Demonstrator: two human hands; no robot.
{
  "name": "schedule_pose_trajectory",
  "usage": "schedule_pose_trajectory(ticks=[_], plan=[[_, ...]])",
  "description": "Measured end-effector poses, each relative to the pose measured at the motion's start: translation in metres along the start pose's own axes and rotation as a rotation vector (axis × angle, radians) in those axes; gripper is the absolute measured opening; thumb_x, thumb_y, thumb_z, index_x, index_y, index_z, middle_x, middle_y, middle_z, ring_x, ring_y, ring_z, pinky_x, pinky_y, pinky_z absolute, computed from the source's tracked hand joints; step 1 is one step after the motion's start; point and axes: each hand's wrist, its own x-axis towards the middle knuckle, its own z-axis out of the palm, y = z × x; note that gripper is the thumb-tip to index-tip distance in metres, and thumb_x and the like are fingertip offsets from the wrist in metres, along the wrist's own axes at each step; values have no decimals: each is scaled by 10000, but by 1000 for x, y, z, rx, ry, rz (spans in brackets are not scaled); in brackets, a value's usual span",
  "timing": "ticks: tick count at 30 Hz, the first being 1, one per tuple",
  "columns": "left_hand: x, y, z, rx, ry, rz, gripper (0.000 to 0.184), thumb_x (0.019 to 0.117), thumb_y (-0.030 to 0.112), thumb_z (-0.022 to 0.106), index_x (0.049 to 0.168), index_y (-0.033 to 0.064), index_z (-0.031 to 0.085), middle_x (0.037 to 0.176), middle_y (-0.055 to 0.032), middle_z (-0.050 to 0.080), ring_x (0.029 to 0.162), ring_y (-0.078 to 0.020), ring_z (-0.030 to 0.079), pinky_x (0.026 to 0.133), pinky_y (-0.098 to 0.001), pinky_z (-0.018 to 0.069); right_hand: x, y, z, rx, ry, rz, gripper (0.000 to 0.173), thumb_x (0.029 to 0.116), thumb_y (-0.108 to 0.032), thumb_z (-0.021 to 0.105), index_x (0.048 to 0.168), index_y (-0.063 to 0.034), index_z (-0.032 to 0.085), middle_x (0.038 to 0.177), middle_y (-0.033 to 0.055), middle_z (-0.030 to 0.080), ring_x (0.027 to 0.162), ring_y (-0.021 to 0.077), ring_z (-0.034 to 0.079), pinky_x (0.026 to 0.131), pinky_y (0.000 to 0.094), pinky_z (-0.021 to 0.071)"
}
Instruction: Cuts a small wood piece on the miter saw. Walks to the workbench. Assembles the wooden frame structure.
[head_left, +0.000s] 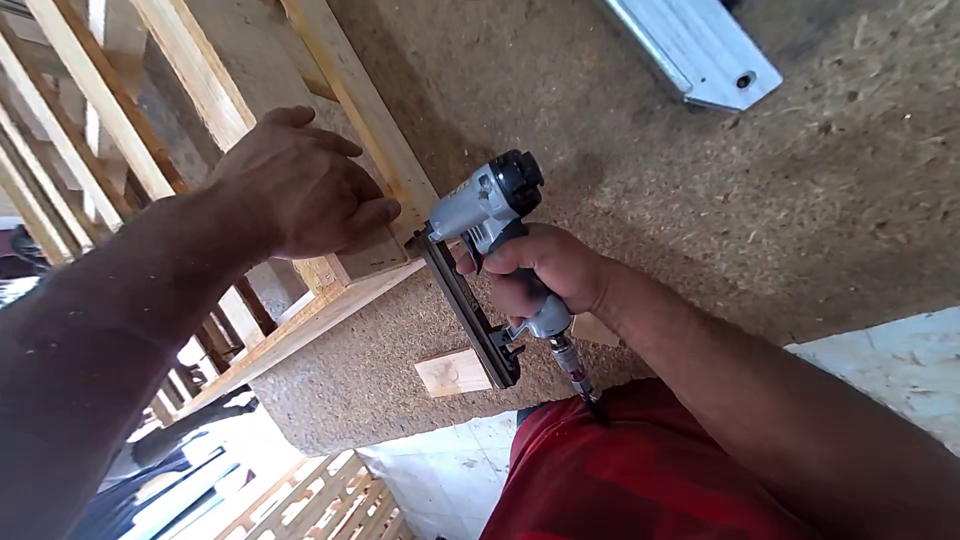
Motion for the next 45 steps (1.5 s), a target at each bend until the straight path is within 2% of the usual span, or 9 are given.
schedule_pose_trajectory(ticks=[4, 9, 19, 25, 31, 34, 38, 41, 45], plan=[[1, -2, 2, 14, 8, 41, 737, 1006, 686, 140, 1106, 350, 788, 1142, 44, 772, 1299, -243, 614, 1175, -598, 331, -1, 2, -1, 0, -10, -7, 284, 976, -178, 500, 1200, -51, 621, 559, -28, 433, 424, 99, 513, 491, 366, 597], [1, -2, 2, 12, 9, 47, 733, 1009, 677, 141, 1109, 348, 789, 1140, 34, 773, 1283, -246, 627, 1156, -607, 352, -10, -1, 3, -2, -39, -45, 284, 953, -190, 527, 1180, -55, 630, 540, -23, 441, 418, 104, 523, 489, 375, 600], [2, -3, 2, 11, 20, 55, 725, 1003, 666, 140, 1114, 353, 785, 1141, 25, 773, 1251, -254, 647, 1133, -608, 376, -11, -1, 11, -71, -11, 21, 243, 957, -171, 533, 1134, -38, 631, 554, -13, 437, 432, 106, 525, 498, 364, 597], [3, -3, 3, -6, 18, 56, 728, 1004, 664, 144, 1073, 338, 791, 1114, 19, 777, 1234, -255, 656, 1125, -599, 387, -10, -7, 16, -126, 10, 60, 160, 936, -174, 542, 1008, -47, 607, 549, 4, 448, 435, 114, 528, 497, 350, 585], [4, 2, -5, -35, -29, 13, 689, 1018, 641, 164, 1094, 355, 787, 1135, 77, 771, 1287, -212, 623, 1182, -577, 340, -14, -14, 0, -18, -27, -32, 286, 969, -242, 535, 1165, -54, 627, 570, -16, 460, 426, 102, 529, 490, 366, 603], [4, 3, -5, -49, -42, -1, 688, 1020, 625, 182, 1102, 322, 794, 1215, 68, 752, 1308, -227, 610, 1180, -582, 338, -11, -20, -2, 42, -10, -58, 287, 969, -225, 512, 1152, -42, 635, 566, -21, 453, 423, 102, 520, 494, 375, 603], [3, 1, -1, -57, 19, 35, 688, 1042, 567, 174, 1060, 270, 794, 1276, 69, 726, 1325, -229, 594, 1164, -593, 345, 2, -23, 2, 36, -9, -14, 268, 990, -222, 507, 1153, -47, 628, 577, -19, 453, 427, 104, 516, 493, 366, 597], [-1, -1, 3, -91, 132, 52, 648, 1043, 511, 177, 1154, 242, 756, 1243, 36, 736, 1319, -251, 595, 1168, -610, 332, 12, -24, 5, 31, -1, 6, 267, 999, -216, 500, 1157, -41, 624, 587, -10, 458, 430, 111, 519, 493, 369, 599], [-3, -3, 9, -169, 297, 55, 653, 1042, 494, 170, 1321, 188, 675, 1202, -61, 740, 1284, -288, 617, 1177, -621, 306, 20, -31, 9, 28, 32, 23, 271, 1019, -241, 477, 1141, -50, 625, 571, -17, 453, 425, 109, 511, 501, 366, 598]])
